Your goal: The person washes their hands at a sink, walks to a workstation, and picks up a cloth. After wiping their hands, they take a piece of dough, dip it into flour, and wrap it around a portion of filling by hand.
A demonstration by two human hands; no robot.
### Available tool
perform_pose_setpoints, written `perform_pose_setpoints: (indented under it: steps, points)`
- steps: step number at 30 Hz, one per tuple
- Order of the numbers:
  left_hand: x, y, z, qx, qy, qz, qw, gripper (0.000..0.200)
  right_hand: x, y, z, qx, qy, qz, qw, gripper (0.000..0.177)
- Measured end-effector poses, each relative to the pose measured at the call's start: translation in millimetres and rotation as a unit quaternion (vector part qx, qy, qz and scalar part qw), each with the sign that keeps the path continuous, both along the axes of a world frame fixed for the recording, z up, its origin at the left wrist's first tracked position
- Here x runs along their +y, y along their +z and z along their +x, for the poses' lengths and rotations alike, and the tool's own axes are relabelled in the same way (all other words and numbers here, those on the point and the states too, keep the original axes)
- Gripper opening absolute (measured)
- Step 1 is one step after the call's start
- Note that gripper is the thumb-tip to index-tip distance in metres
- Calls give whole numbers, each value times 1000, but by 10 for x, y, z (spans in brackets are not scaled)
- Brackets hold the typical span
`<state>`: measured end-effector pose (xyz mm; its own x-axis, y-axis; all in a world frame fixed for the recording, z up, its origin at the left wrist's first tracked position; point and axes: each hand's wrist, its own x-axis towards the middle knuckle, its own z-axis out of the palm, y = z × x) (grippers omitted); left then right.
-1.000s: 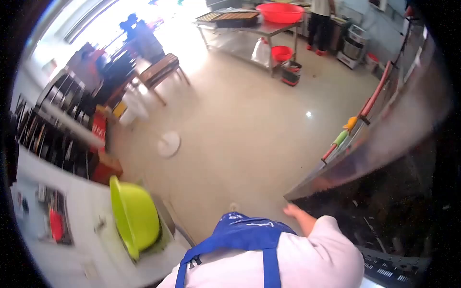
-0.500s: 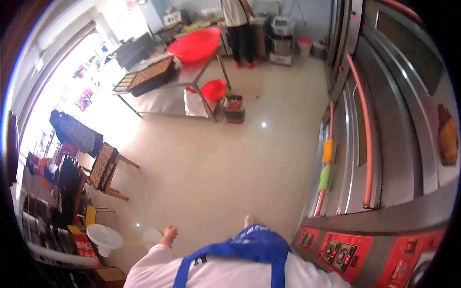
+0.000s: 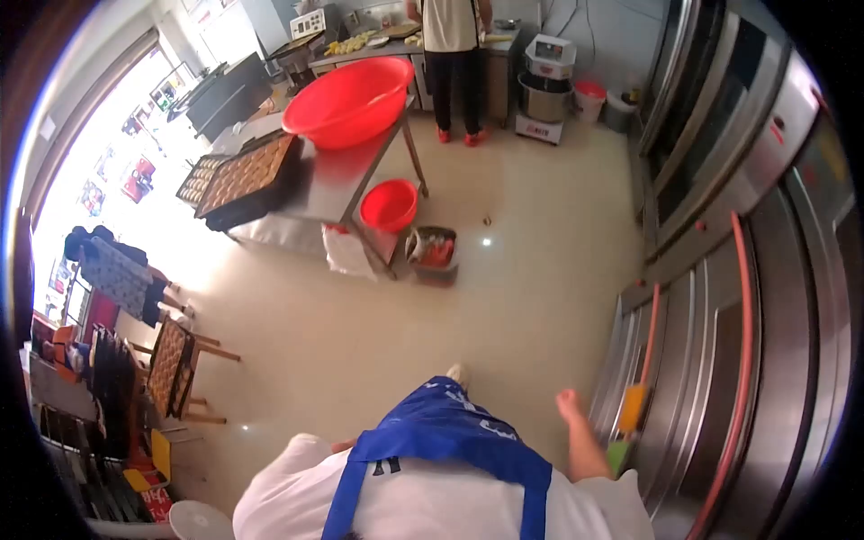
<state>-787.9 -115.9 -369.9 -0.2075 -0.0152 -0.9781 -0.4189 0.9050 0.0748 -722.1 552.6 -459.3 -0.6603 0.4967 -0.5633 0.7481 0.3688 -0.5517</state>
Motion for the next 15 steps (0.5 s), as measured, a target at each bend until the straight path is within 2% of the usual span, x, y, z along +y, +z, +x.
perform_pose_setpoints:
  steps: [1, 2, 3, 4, 7, 11, 13, 15]
  points:
    - [136, -5, -509, -18, -11, 10, 1000, 76, -20, -38, -26, -37, 34, 45, 998, 42]
    - [270, 8, -976, -36, -24, 13, 999, 78, -41, -101, 46, -28, 98, 54, 993, 30]
    - [418, 51, -1442, -51, -31, 16, 998, 79, -115, 388, -150, -157, 243, 33, 957, 37]
    - [590, 137, -1954, -60, -40, 17, 997, 80, -94, 477, -375, -177, 244, 8, 954, 37]
    - [1268, 258, -3372, -80, -66, 27, 994, 83, 189, 496, -877, -204, 145, -33, 968, 37]
    - [2505, -3, -4830, -103, -69, 53, 991, 88, 952, 293, -1924, -232, 86, -49, 968, 38]
    - [3209, -78, -5576, -113, -35, 65, 991, 90, 1520, 195, -2560, -235, 74, -48, 968, 38]
    - [4001, -56, -6300, -104, 59, 91, 989, 92, 2179, 204, -3339, -227, 69, -42, 970, 38]
